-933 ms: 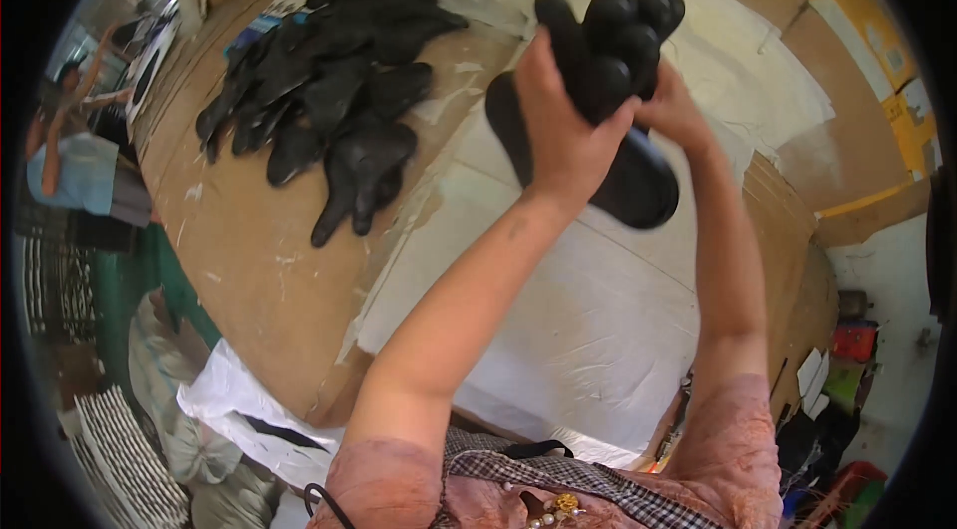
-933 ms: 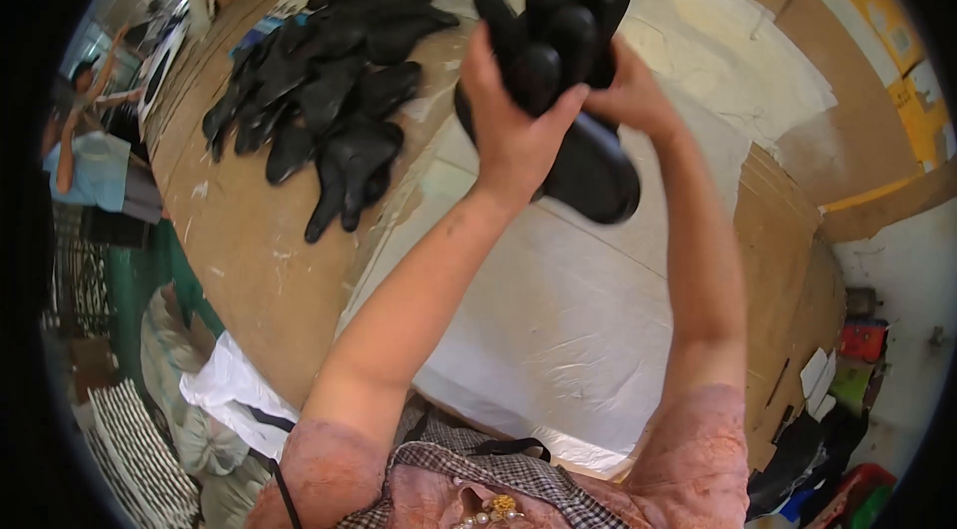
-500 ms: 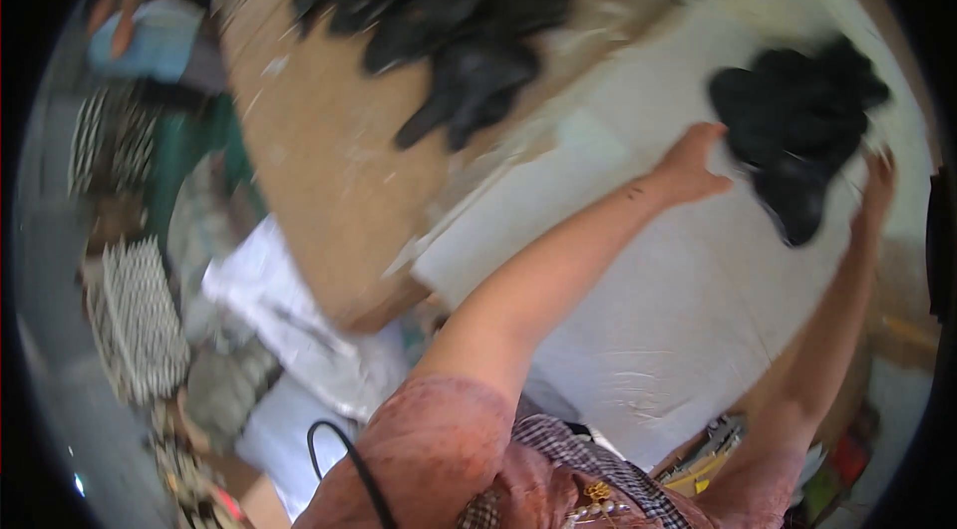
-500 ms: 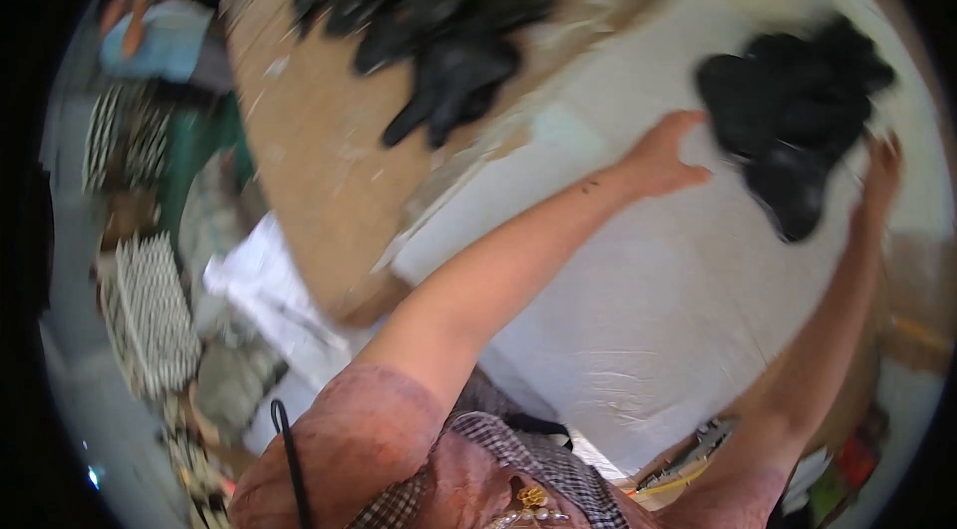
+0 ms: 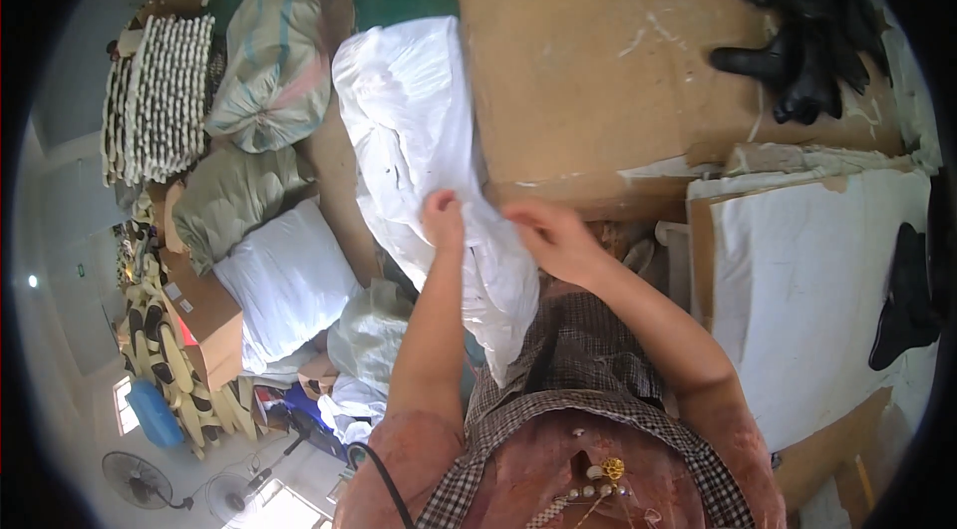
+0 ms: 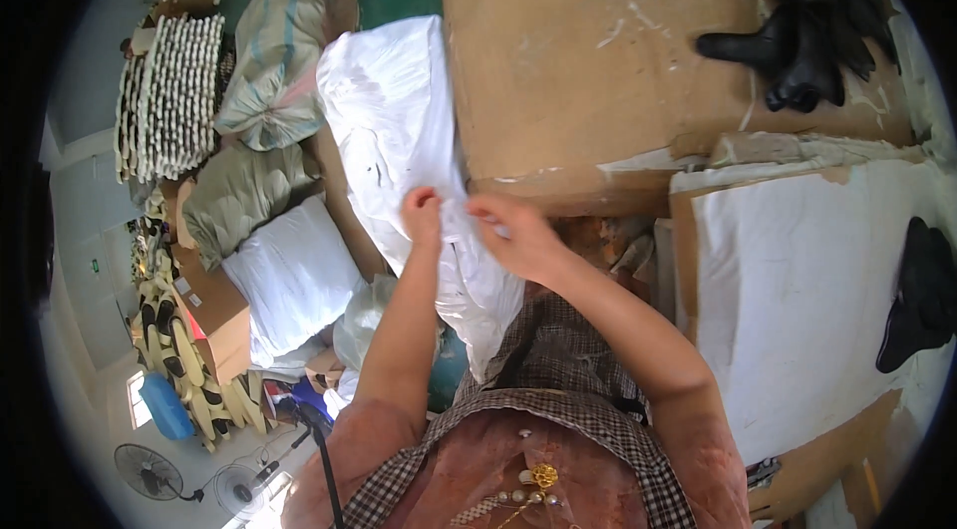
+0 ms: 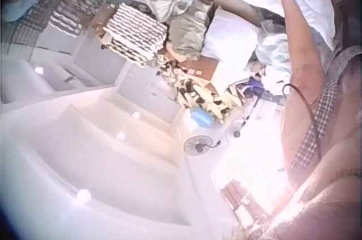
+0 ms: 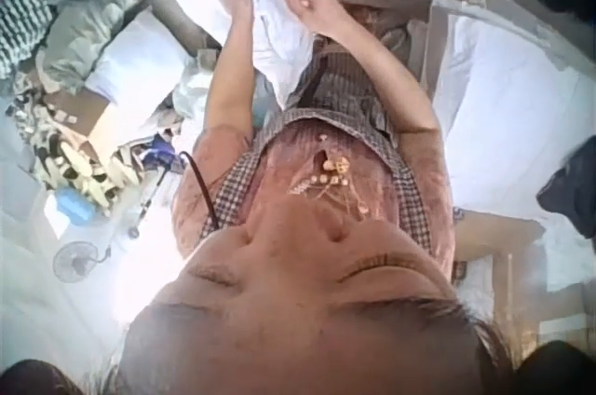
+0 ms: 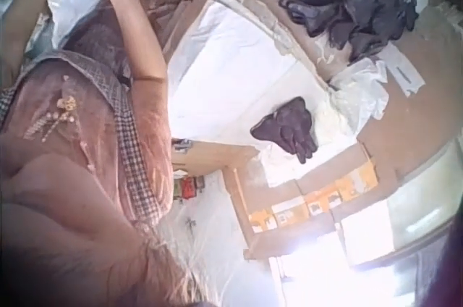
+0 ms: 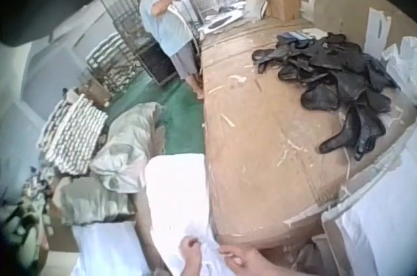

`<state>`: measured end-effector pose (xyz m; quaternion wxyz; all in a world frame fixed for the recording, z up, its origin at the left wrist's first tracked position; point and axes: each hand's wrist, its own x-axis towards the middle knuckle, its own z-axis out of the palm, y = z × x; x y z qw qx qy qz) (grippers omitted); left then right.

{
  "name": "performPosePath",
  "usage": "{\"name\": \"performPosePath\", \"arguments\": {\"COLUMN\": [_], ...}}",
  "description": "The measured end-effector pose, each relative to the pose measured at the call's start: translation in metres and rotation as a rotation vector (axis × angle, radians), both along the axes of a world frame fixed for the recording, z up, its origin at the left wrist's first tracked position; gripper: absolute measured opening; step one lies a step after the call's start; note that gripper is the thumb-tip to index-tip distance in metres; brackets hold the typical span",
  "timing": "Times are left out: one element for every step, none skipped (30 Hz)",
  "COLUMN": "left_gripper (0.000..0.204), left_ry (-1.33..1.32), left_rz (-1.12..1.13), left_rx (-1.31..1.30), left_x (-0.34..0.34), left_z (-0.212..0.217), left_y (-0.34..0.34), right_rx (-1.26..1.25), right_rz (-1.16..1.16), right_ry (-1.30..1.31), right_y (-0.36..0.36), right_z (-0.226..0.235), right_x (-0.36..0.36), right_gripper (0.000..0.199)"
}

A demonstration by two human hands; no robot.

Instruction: Taking bicycle seats out of a bag, arranging them on a table, and spraying them with a hand-held spray gun.

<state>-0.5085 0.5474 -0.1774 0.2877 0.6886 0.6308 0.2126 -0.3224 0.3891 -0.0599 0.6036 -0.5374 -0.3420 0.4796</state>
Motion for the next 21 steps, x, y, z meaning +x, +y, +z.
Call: {"name": "performPosePath", "arguments": {"left_gripper": [0.017, 0.014, 0.011, 0.008, 0.006, 0.011, 0.02, 0.038, 0.055, 0.062, 0.06, 0.059, 0.058, 0.056, 0.055, 0.05, 0.045, 0.041, 0.038, 0.039, 0.04], "left_ry": [-0.029, 0.038, -0.266, -0.512, -0.571, -0.393, -0.124, 0.129, 0.306, 0.363, 0.348, 0.396, 0.446, 0.389, 0.331, 0.284, 0.235, 0.042, -0.158, -0.232, -0.311], "left_rz": [-0.034, -0.056, 0.043, 0.098, 0.139, 0.137, 0.028, -0.081, -0.072, 0.01, 0.057, 0.02, -0.018, -0.054, -0.087, -0.115, -0.14, 0.06, 0.251, 0.339, 0.417], "left_rx": [0.003, -0.051, -0.314, -0.561, -0.63, -0.545, -0.421, -0.2, -0.168, -0.152, -0.156, -0.183, -0.213, -0.309, -0.402, -0.411, -0.42, -0.548, -0.668, -0.807, -0.947], "left_x": [-0.039, -0.048, -0.051, -0.054, -0.069, -0.089, -0.127, -0.16, -0.183, -0.22, -0.232, -0.227, -0.217, -0.206, -0.194, -0.177, -0.155, -0.136, -0.115, -0.119, -0.122], "left_z": [0.002, 0.011, 0.025, 0.043, 0.057, 0.068, 0.058, 0.057, 0.062, 0.065, 0.065, 0.063, 0.059, 0.057, 0.051, 0.038, 0.022, 0.007, -0.006, -0.023, -0.038], "left_y": [0.022, 0.031, 0.038, 0.048, 0.059, 0.072, 0.09, 0.107, 0.125, 0.14, 0.149, 0.158, 0.167, 0.173, 0.174, 0.167, 0.154, 0.138, 0.124, 0.121, 0.12], "right_rx": [0.043, 0.064, 0.031, 0.069, 0.128, 0.131, 0.084, 0.041, -0.083, -0.318, -0.467, -0.346, -0.344, -0.441, -0.535, -0.453, -0.371, -0.245, -0.183, -0.274, -0.264], "right_rz": [0.035, 0.055, 0.056, 0.068, 0.101, 0.121, 0.259, 0.399, 0.599, 0.866, 0.959, 0.971, 1.013, 1.028, 1.039, 0.832, 0.629, 0.428, 0.311, 0.347, 0.271], "right_ry": [-0.182, -0.378, -0.377, -0.489, -0.589, -0.577, -0.758, -0.941, -1.138, -1.172, -1.302, -1.436, -1.445, -1.347, -1.248, -1.099, -0.948, -0.771, -0.636, -0.65, -0.775], "right_y": [0.037, 0.063, 0.084, 0.101, 0.111, 0.121, 0.126, 0.131, 0.127, 0.128, 0.119, 0.098, 0.09, 0.097, 0.109, 0.121, 0.136, 0.156, 0.173, 0.196, 0.214], "right_z": [-0.015, -0.037, -0.057, -0.075, -0.086, -0.091, -0.097, -0.104, -0.115, -0.112, -0.11, -0.123, -0.126, -0.111, -0.094, -0.092, -0.092, -0.089, -0.111, -0.121, -0.138], "right_x": [-0.028, -0.046, -0.064, -0.079, -0.097, -0.114, -0.125, -0.132, -0.13, -0.124, -0.113, -0.093, -0.084, -0.088, -0.095, -0.104, -0.112, -0.119, -0.126, -0.131, -0.139], "right_gripper": [0.027, 0.029, 0.029, 0.028, 0.028, 0.028, 0.026, 0.025, 0.018, 0.021, 0.017, 0.018, 0.02, 0.02, 0.021, 0.021, 0.023, 0.03, 0.035, 0.048, 0.053]}}
